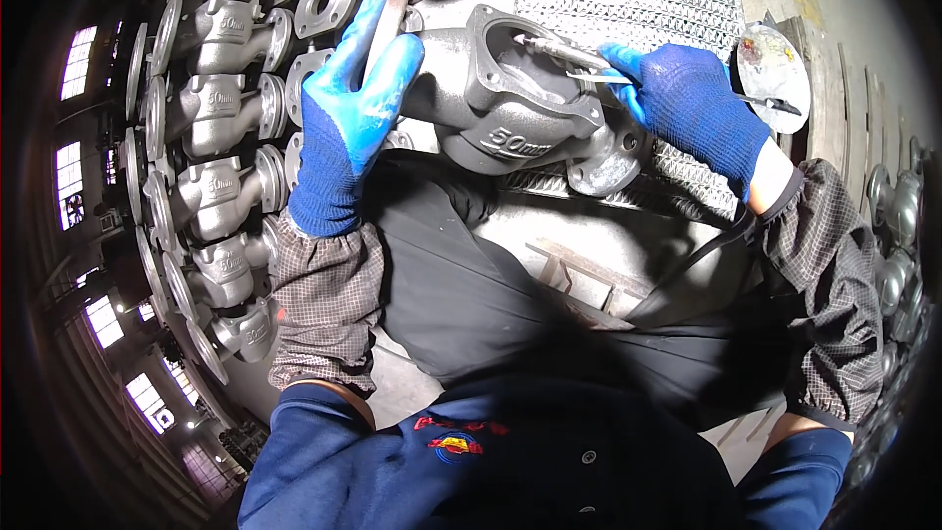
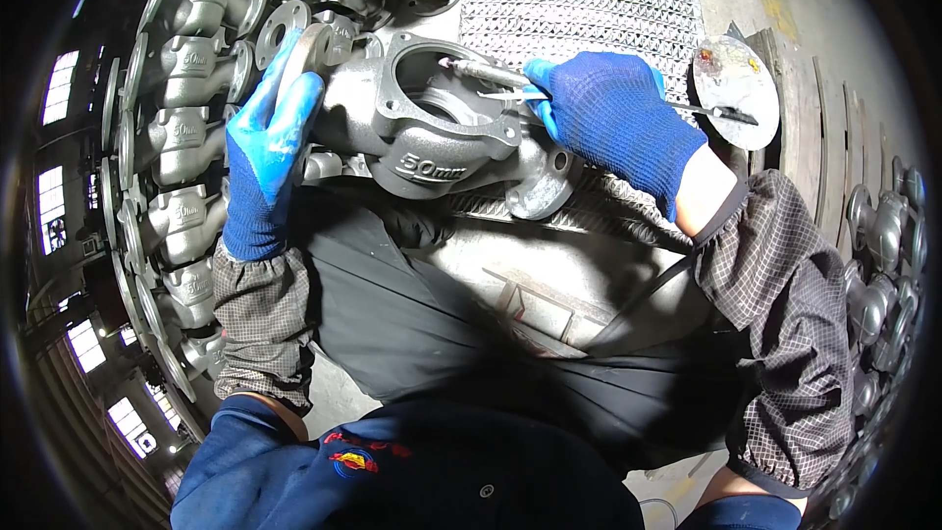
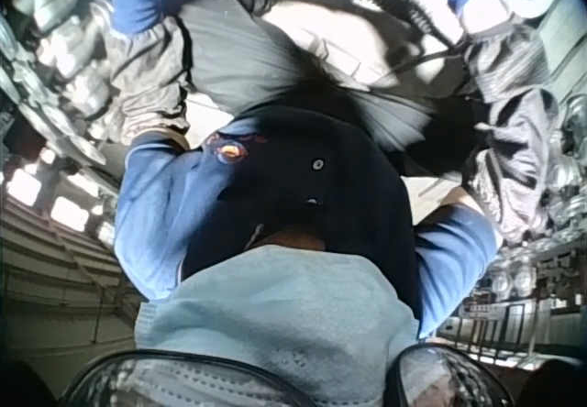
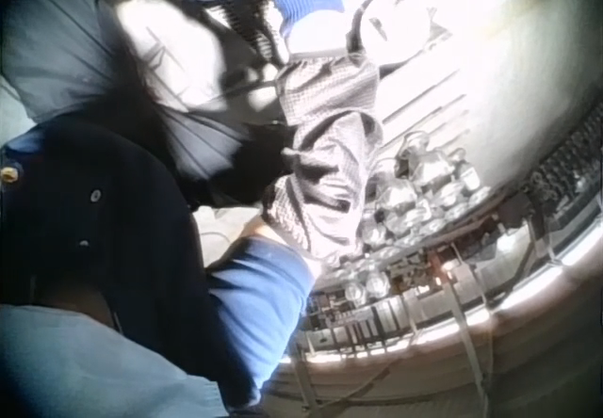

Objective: The person uses a small tool to scrape the edges and interior surfaces of metal valve bodies, picking them up from a pile, turning them over to reach different areas, and placing them on a pallet.

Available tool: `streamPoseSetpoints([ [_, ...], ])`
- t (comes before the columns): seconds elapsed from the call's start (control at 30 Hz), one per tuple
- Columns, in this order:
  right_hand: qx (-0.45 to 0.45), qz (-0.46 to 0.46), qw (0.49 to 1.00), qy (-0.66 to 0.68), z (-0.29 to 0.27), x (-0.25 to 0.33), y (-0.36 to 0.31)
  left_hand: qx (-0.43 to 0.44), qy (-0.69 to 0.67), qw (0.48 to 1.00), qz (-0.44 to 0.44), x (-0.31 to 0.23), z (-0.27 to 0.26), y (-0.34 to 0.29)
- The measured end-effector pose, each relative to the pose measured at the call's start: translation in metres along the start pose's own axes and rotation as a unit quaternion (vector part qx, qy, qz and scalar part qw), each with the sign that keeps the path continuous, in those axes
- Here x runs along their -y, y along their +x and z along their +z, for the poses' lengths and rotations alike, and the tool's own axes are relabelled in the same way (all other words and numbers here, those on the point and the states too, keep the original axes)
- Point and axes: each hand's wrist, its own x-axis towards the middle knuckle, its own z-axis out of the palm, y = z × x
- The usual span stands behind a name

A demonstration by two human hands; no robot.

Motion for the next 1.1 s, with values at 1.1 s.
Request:
streamPoseSetpoints([
  [1.1,-0.266,0.416,0.444,0.747,0.113,0.018,-0.111,0.07,-0.091,0.993,-0.037,-0.064,0.014,-0.017],
])
